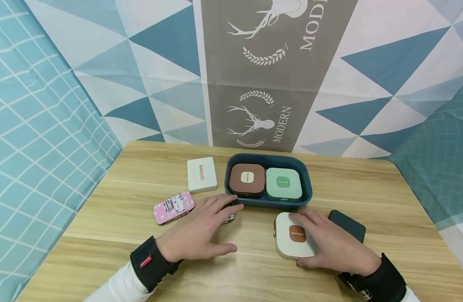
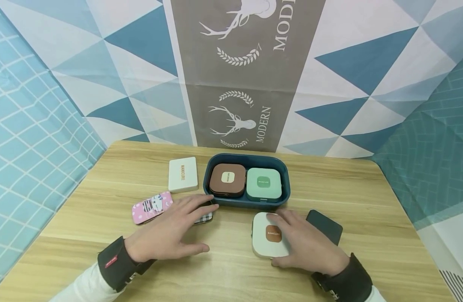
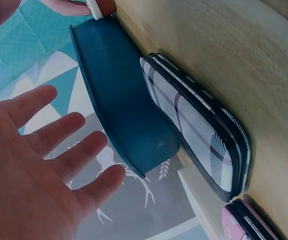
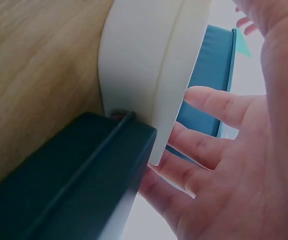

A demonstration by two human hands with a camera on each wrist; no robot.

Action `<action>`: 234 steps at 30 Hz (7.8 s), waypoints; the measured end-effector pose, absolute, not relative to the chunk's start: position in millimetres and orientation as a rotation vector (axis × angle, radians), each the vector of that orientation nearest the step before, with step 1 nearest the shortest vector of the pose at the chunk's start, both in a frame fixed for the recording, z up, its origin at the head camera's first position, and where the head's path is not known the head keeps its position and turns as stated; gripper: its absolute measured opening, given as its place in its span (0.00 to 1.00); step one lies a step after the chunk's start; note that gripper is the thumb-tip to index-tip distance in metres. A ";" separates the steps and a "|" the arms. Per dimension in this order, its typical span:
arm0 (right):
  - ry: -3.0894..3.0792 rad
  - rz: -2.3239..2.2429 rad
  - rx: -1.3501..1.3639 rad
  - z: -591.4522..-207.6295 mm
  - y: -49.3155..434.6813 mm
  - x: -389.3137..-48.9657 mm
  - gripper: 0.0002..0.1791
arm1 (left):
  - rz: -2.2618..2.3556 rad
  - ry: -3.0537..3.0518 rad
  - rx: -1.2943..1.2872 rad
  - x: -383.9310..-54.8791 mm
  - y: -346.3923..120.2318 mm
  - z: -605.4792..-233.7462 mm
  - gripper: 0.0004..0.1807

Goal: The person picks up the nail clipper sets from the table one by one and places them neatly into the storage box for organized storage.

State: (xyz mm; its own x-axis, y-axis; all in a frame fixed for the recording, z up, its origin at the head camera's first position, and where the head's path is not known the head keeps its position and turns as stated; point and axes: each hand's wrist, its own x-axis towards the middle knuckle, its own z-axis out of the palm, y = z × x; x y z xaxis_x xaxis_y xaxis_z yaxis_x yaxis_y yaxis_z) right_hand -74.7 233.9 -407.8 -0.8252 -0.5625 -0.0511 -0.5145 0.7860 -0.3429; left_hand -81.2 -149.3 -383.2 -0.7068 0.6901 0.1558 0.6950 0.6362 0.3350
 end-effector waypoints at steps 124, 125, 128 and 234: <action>2.965 -0.517 -1.063 -332.9 231.8 -157.7 0.52 | -0.641 -2.790 -1.243 -73.1 -144.1 -388.1 0.49; 2.962 -0.519 -1.071 -333.6 231.2 -160.7 0.52 | -0.641 -2.790 -1.244 -73.3 -144.1 -388.2 0.49; 2.948 -0.526 -1.087 -336.2 230.0 -169.7 0.51 | -0.638 -2.791 -1.245 -73.5 -144.3 -388.3 0.49; 2.867 -0.420 -1.082 -377.3 222.0 -214.0 0.49 | -0.661 -2.785 -1.258 -75.1 -146.7 -388.2 0.49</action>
